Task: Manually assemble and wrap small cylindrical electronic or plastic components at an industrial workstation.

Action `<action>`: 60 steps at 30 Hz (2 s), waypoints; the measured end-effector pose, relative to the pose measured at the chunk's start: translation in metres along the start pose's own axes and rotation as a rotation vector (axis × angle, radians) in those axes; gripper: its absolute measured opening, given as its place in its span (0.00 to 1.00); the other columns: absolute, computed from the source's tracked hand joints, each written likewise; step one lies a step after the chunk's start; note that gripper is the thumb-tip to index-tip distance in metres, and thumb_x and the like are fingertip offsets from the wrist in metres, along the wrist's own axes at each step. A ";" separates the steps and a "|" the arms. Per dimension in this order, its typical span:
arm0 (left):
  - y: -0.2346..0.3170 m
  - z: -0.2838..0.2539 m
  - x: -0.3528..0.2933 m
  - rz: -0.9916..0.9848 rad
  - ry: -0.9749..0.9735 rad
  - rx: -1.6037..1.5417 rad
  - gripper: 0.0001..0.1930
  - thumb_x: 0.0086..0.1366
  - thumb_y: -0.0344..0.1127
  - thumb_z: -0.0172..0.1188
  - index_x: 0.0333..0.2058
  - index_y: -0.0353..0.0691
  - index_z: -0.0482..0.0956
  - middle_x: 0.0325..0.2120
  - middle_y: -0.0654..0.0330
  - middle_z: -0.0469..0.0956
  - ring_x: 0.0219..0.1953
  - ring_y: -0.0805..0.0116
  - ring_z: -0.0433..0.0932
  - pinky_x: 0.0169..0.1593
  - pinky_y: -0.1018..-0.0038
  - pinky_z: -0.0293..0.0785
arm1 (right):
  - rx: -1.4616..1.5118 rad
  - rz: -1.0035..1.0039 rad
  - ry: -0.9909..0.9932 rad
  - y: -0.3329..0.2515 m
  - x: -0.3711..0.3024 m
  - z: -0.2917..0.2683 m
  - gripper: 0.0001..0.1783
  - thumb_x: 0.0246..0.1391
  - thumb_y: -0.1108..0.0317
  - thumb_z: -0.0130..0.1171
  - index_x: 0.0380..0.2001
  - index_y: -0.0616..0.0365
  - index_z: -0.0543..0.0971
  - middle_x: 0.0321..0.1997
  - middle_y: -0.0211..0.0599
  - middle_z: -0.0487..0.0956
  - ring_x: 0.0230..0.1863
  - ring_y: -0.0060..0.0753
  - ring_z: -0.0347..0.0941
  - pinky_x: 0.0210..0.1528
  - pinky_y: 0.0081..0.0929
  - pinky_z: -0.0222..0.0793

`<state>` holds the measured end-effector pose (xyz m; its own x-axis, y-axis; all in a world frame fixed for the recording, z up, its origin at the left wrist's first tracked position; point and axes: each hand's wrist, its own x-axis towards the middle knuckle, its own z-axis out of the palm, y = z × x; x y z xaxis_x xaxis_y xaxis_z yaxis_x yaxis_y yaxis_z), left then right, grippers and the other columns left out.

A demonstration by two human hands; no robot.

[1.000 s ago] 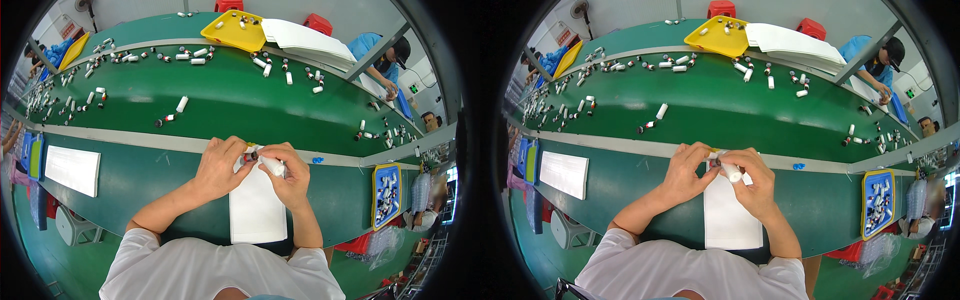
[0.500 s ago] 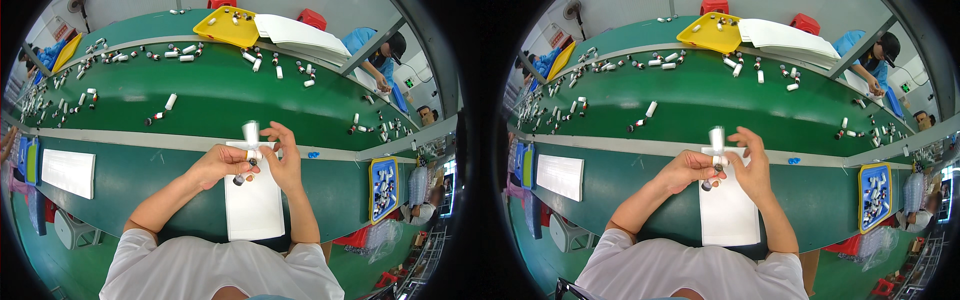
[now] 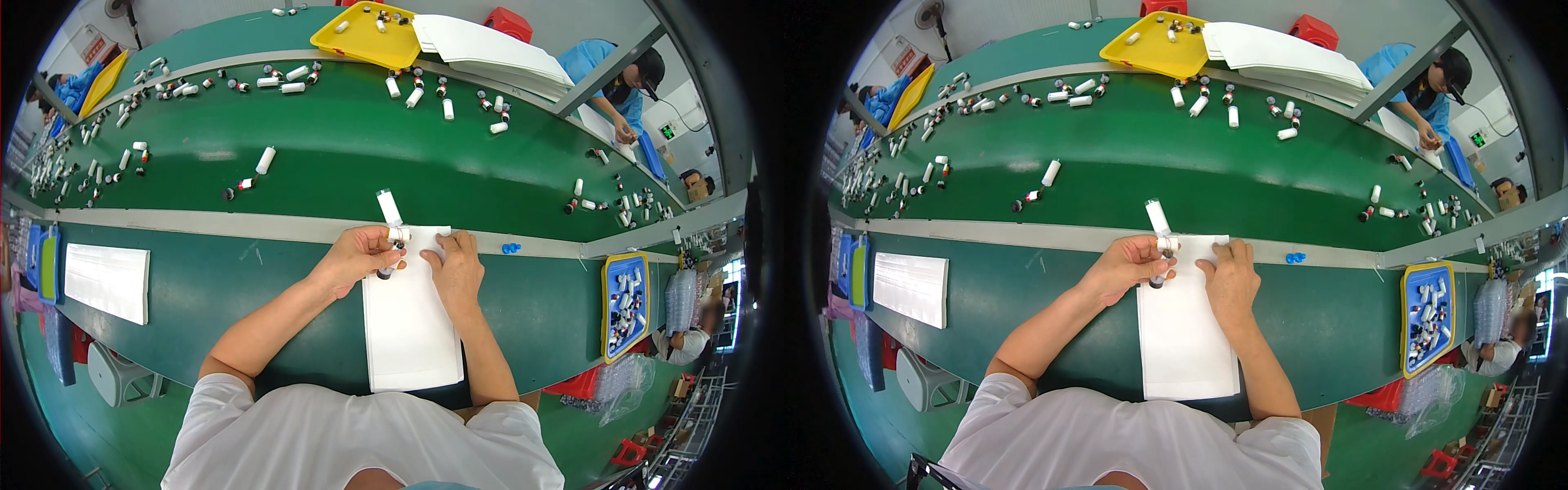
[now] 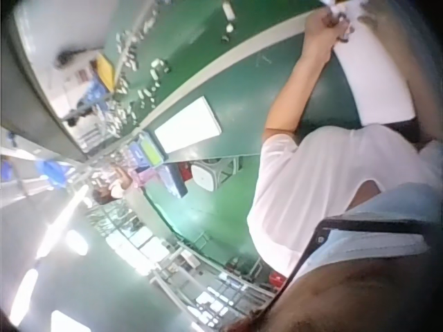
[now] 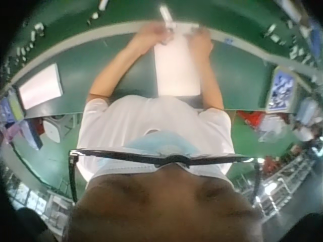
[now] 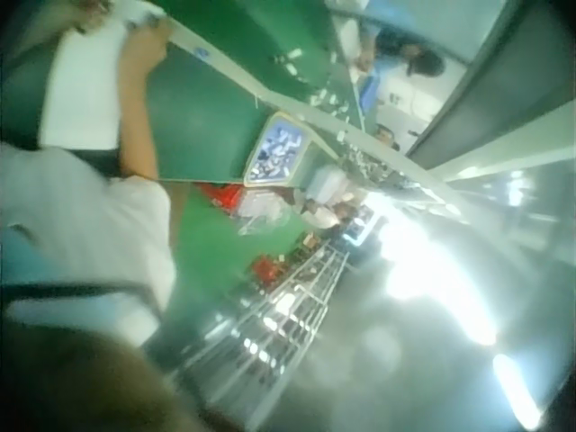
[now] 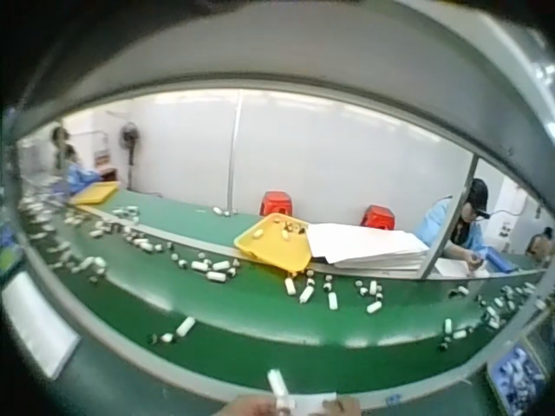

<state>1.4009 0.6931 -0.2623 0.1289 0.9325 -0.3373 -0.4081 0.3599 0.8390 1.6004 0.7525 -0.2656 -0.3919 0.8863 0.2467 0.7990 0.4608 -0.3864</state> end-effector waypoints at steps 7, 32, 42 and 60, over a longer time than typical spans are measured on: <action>-0.011 0.004 0.007 0.074 -0.009 0.040 0.19 0.61 0.22 0.65 0.52 0.35 0.78 0.38 0.58 0.82 0.39 0.69 0.84 0.41 0.78 0.79 | 0.155 0.072 0.014 0.010 0.002 0.009 0.19 0.43 0.71 0.73 0.38 0.64 0.79 0.41 0.40 0.73 0.44 0.43 0.71 0.43 0.38 0.71; -0.013 0.035 0.011 0.243 0.084 0.256 0.19 0.60 0.17 0.63 0.51 0.29 0.77 0.35 0.62 0.80 0.37 0.78 0.80 0.38 0.81 0.76 | 1.236 0.154 -0.174 -0.002 -0.004 -0.018 0.12 0.55 0.82 0.63 0.40 0.60 0.73 0.37 0.30 0.78 0.36 0.18 0.73 0.36 0.17 0.67; -0.014 0.049 0.010 0.375 0.190 0.488 0.20 0.60 0.20 0.65 0.52 0.37 0.81 0.30 0.66 0.71 0.28 0.82 0.71 0.30 0.81 0.71 | 1.142 0.062 -0.085 0.008 -0.010 -0.013 0.15 0.54 0.84 0.63 0.38 0.59 0.68 0.33 0.34 0.79 0.36 0.21 0.77 0.42 0.20 0.72; -0.005 0.078 0.002 0.548 0.052 0.248 0.09 0.62 0.21 0.62 0.42 0.30 0.83 0.37 0.60 0.77 0.37 0.66 0.83 0.38 0.78 0.79 | 1.555 0.180 -0.120 0.025 -0.004 -0.024 0.22 0.50 0.85 0.64 0.42 0.60 0.63 0.40 0.44 0.79 0.35 0.28 0.78 0.34 0.23 0.77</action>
<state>1.4735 0.6952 -0.2344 -0.0877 0.9837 0.1568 -0.1784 -0.1704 0.9691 1.6330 0.7598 -0.2551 -0.4402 0.8960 0.0584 -0.3677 -0.1205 -0.9221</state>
